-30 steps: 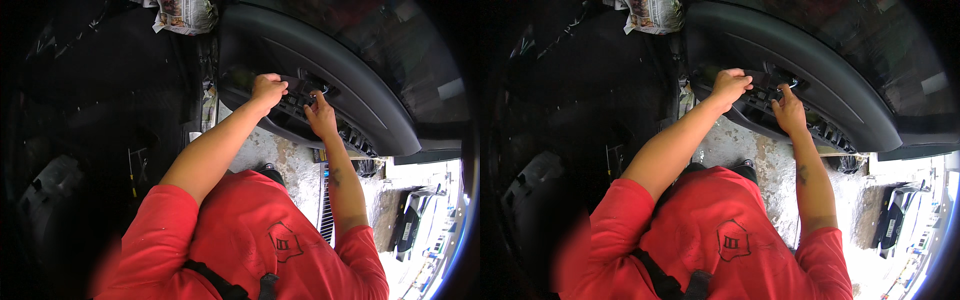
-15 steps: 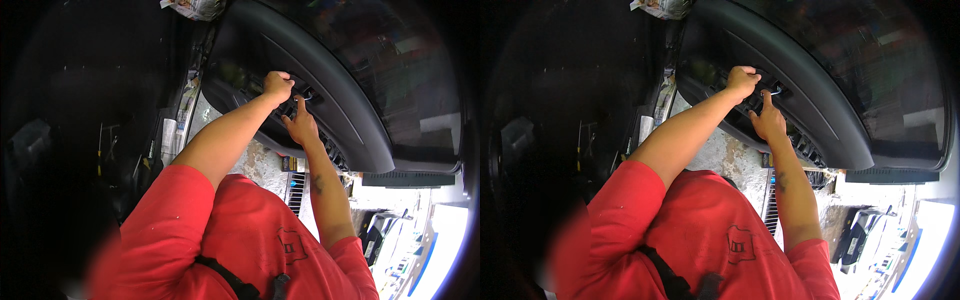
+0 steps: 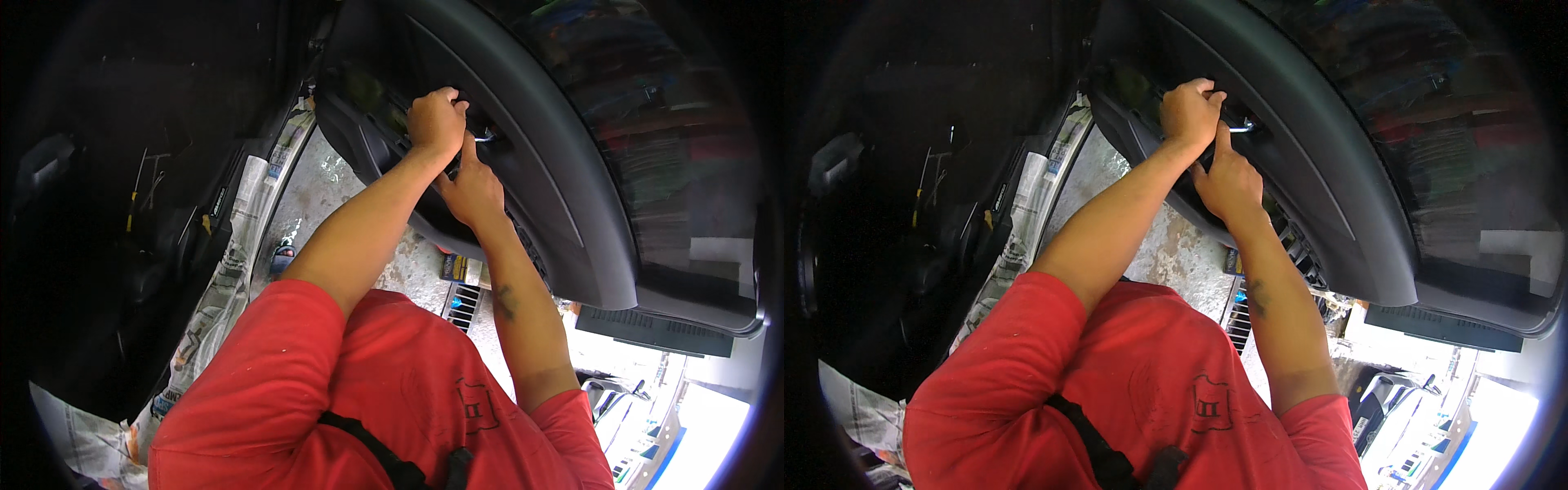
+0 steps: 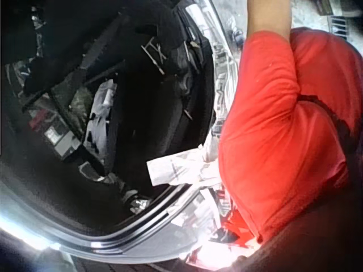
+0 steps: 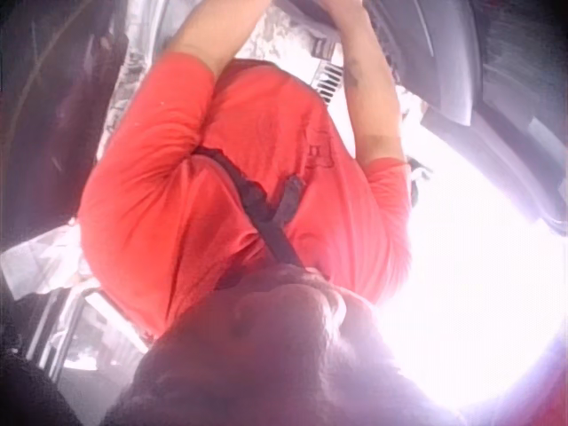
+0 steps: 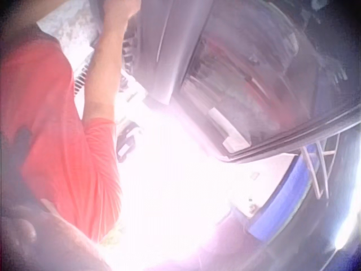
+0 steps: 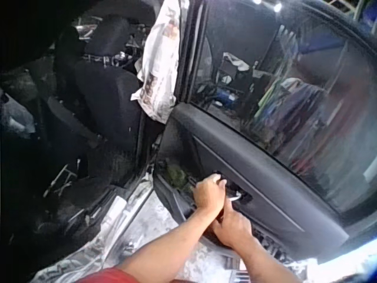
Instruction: The person uses a screwdriver to unscrew components from an interior car door panel, removes a small plastic piece, and tests the door handle operation.
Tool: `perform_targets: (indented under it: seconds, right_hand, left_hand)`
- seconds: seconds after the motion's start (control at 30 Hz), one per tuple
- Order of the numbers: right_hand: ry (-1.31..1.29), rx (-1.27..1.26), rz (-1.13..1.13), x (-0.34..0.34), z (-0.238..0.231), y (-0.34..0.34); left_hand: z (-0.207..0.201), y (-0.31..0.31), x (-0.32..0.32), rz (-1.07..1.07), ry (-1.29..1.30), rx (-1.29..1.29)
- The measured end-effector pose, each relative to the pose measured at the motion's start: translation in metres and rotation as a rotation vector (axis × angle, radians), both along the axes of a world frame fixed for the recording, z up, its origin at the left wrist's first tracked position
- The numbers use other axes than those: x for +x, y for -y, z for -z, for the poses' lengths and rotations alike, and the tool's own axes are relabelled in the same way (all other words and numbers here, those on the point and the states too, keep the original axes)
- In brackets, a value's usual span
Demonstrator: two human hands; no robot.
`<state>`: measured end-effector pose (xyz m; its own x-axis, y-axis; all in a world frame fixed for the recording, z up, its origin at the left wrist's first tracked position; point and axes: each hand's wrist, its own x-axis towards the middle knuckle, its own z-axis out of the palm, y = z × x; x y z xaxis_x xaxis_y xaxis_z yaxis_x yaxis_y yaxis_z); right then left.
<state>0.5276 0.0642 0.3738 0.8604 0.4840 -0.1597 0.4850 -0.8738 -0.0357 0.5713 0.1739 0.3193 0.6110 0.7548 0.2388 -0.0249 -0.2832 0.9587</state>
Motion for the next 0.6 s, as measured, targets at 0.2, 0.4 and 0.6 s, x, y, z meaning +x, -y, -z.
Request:
perform_targets:
  seconds: [0.2,0.4,0.6]
  right_hand:
    - [-0.007,0.088,-0.018,0.002,0.005,0.007]
    - [-0.023,0.123,0.018,0.001,0.005,0.006]
    - [-0.026,0.117,0.047,-0.001,0.006,0.002]
  left_hand:
    - [-0.002,-0.005,0.002,0.018,0.006,0.053]
    - [-0.009,0.006,-0.001,-0.031,0.121,-0.148]
    - [-0.015,0.002,-0.001,0.006,0.06,-0.124]
